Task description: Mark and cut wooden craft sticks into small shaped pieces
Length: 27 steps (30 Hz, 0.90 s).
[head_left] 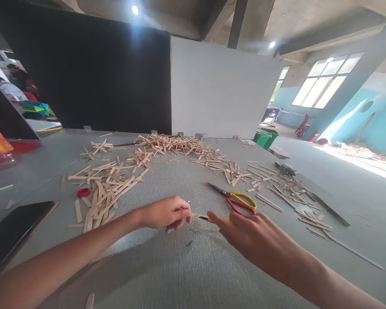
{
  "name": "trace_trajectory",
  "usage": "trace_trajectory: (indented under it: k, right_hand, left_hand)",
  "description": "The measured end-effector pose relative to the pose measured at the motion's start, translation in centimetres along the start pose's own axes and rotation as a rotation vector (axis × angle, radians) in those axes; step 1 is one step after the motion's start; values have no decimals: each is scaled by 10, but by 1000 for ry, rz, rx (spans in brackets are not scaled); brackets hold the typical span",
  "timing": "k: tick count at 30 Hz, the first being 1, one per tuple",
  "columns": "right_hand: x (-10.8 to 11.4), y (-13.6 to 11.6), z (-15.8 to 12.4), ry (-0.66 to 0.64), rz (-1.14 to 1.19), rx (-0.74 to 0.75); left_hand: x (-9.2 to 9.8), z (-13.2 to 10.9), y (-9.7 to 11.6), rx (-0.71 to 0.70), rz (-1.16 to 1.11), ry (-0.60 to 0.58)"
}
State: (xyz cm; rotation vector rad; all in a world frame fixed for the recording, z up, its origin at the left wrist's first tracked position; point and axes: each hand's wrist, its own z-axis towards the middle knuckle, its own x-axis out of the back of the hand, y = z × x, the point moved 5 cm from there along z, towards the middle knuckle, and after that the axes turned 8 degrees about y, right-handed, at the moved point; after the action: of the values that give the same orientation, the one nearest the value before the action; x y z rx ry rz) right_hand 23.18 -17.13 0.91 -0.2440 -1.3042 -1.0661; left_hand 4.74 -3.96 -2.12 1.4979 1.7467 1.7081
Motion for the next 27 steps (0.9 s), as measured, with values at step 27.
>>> trace_trajectory:
  k: [27]
  right_hand:
    - [51, 22, 19, 537, 117, -317]
  left_hand:
    - [90, -48, 72, -131, 511, 1004]
